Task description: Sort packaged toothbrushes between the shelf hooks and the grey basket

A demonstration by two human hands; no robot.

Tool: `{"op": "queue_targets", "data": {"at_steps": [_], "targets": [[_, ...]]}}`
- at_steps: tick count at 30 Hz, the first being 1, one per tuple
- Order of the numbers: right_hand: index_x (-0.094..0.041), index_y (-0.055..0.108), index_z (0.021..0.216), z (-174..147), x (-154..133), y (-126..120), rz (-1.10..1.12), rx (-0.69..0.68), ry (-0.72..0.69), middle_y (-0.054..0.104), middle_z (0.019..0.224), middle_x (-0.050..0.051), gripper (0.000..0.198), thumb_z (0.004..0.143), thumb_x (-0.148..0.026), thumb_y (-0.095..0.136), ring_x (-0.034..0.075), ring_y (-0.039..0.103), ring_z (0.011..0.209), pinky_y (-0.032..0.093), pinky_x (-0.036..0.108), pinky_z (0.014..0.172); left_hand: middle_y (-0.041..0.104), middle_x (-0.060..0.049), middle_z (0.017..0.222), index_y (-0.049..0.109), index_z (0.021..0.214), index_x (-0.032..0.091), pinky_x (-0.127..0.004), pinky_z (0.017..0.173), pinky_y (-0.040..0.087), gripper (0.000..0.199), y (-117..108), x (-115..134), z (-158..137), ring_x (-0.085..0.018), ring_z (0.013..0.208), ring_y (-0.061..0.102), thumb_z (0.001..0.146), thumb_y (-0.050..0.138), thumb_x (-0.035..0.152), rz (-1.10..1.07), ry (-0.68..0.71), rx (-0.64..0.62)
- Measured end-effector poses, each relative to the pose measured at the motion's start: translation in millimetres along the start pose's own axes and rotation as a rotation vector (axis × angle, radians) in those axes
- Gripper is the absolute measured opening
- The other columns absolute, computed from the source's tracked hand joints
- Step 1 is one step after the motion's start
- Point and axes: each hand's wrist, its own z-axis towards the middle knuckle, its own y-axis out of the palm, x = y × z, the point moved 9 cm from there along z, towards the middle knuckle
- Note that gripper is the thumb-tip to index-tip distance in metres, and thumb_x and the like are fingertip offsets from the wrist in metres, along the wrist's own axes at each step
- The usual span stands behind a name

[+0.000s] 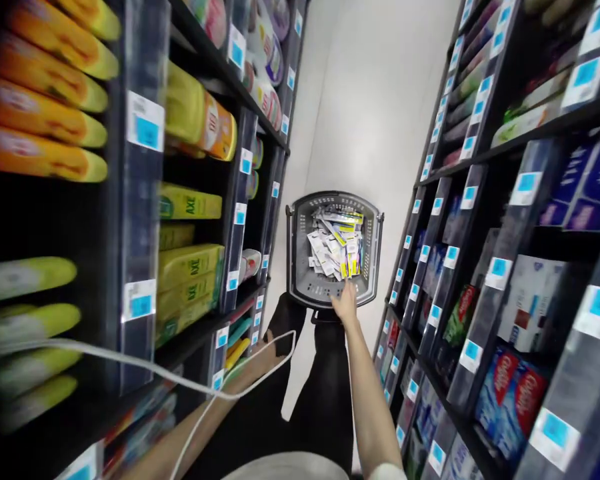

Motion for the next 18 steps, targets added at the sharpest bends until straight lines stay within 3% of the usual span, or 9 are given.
{"op": "queue_targets", "data": {"at_steps": [3,8,11,14,18], "targets": [[-0.003,0.031,0.152,54,3,47,-0.054,-0.01,0.007,0.046,0.151,0.024,0.082,0.084,-0.029,0.067,0.033,0.039,0.142,0.035,0.044,0.118,0.048,-0.034,0.143,0.034,0.151,0.003,-0.054,0.096,0.046,0.083,-5,-6,26,-0.048,0.122,0.056,0.083,0.063,0.04,0.125,-0.033,0.046],[-0.005,0.025,0.155,132,10,116,-0.159,0.014,-0.005,0.044,0.152,0.022,0.084,0.087,-0.031,0.067,0.032,0.036,0.141,0.032,0.044,0.117,0.055,-0.022,0.141,0.045,0.148,0.014,-0.05,0.087,0.052,0.066,-19,-12,56,-0.042,0.116,0.06,0.09,0.05,0.045,0.215,-0.023,0.126],[-0.007,0.025,0.155,167,14,153,-0.242,-0.01,-0.003,0.038,0.155,0.023,0.082,0.086,-0.025,0.067,0.034,0.032,0.141,0.031,0.049,0.115,0.056,-0.016,0.144,0.051,0.143,0.021,-0.05,0.09,0.052,0.058,-22,-22,63,-0.039,0.117,0.061,0.089,0.052,0.044,0.17,-0.043,0.126],[-0.01,0.031,0.152,188,16,172,-0.295,0.02,0.015,0.04,0.153,0.025,0.068,0.091,-0.015,0.059,0.036,0.035,0.136,0.032,0.052,0.11,0.057,-0.013,0.145,0.057,0.137,0.024,-0.047,0.1,0.049,0.053,-22,-27,65,-0.036,0.127,0.057,0.087,0.056,0.041,0.142,-0.031,0.109],[-0.005,0.038,0.147,191,17,173,-0.184,0.004,0.016,0.053,0.135,0.029,0.052,0.097,-0.015,0.048,0.039,0.036,0.132,0.034,0.056,0.107,0.058,-0.011,0.146,0.058,0.136,0.024,-0.045,0.103,0.048,0.05,-26,-23,64,-0.033,0.129,0.056,0.088,0.055,0.039,0.143,-0.014,0.115]]}}
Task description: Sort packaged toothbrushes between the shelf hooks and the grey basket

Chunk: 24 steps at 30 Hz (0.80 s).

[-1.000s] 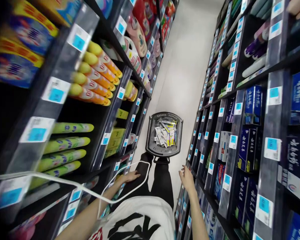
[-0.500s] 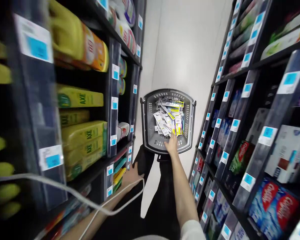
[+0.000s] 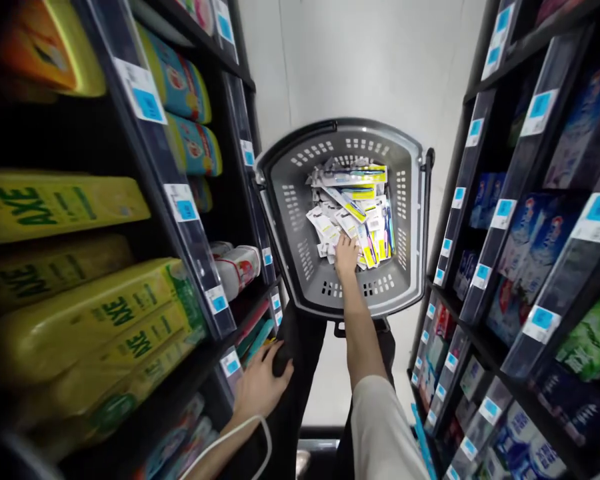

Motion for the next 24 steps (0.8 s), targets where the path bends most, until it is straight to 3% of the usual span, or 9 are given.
{"op": "queue_targets", "data": {"at_steps": [5,8,10,13,16,21,24], "targets": [[-0.009,0.052,0.136,-21,4,-36,0.165,-0.014,-0.101,0.061,0.129,0.02,0.05,0.087,-0.011,0.061,0.031,0.044,0.126,0.039,0.045,0.108,0.06,-0.013,0.143,0.06,0.135,0.019,-0.042,0.104,0.048,0.049,-6,14,-5,-0.032,0.127,0.059,0.09,0.052,0.035,0.062,0.029,0.018],[-0.012,0.055,0.135,-37,6,-69,0.316,0.061,-0.135,0.065,0.125,0.015,0.044,0.093,-0.023,0.058,0.025,0.056,0.116,0.045,0.037,0.104,0.062,-0.013,0.139,0.061,0.134,0.017,-0.041,0.099,0.051,0.047,-9,24,-7,-0.031,0.122,0.061,0.091,0.049,0.034,0.095,0.049,0.046],[-0.014,0.06,0.131,-49,13,-92,0.637,0.147,-0.088,0.07,0.119,0.013,0.042,0.095,-0.035,0.059,0.024,0.064,0.109,0.049,0.036,0.102,0.064,-0.013,0.136,0.062,0.132,0.017,-0.041,0.094,0.052,0.046,-8,27,-9,-0.031,0.119,0.063,0.093,0.046,0.034,0.113,0.057,0.067],[-0.017,0.065,0.123,-72,23,-114,1.292,0.193,0.025,0.077,0.108,0.009,0.048,0.085,-0.045,0.071,0.024,0.07,0.102,0.054,0.038,0.098,0.065,-0.014,0.133,0.063,0.131,0.016,-0.041,0.091,0.052,0.045,2,29,-13,-0.031,0.116,0.064,0.094,0.044,0.034,0.127,0.074,0.088],[-0.02,0.065,0.122,-104,27,-135,1.623,0.174,0.15,0.079,0.105,0.006,0.062,0.069,-0.045,0.085,0.025,0.073,0.101,0.059,0.038,0.093,0.064,-0.015,0.134,0.061,0.132,0.015,-0.042,0.093,0.051,0.046,22,28,-19,-0.032,0.118,0.062,0.096,0.042,0.035,0.172,0.094,0.085],[-0.018,0.069,0.112,-181,30,-183,1.678,0.134,0.239,0.079,0.106,0.01,0.064,0.057,-0.04,0.091,0.03,0.075,0.099,0.061,0.042,0.09,0.059,-0.019,0.143,0.055,0.139,0.009,-0.04,0.098,0.049,0.05,46,33,-46,-0.033,0.129,0.057,0.098,0.038,0.032,0.173,0.097,0.051],[-0.017,0.069,0.112,-245,34,-223,1.488,0.134,0.233,0.079,0.109,0.011,0.061,0.058,-0.039,0.088,0.03,0.075,0.096,0.059,0.045,0.093,0.064,-0.015,0.14,0.062,0.134,0.012,-0.032,0.103,0.046,0.045,26,50,-79,-0.027,0.128,0.06,0.092,0.053,0.025,0.155,0.146,0.078]]}}
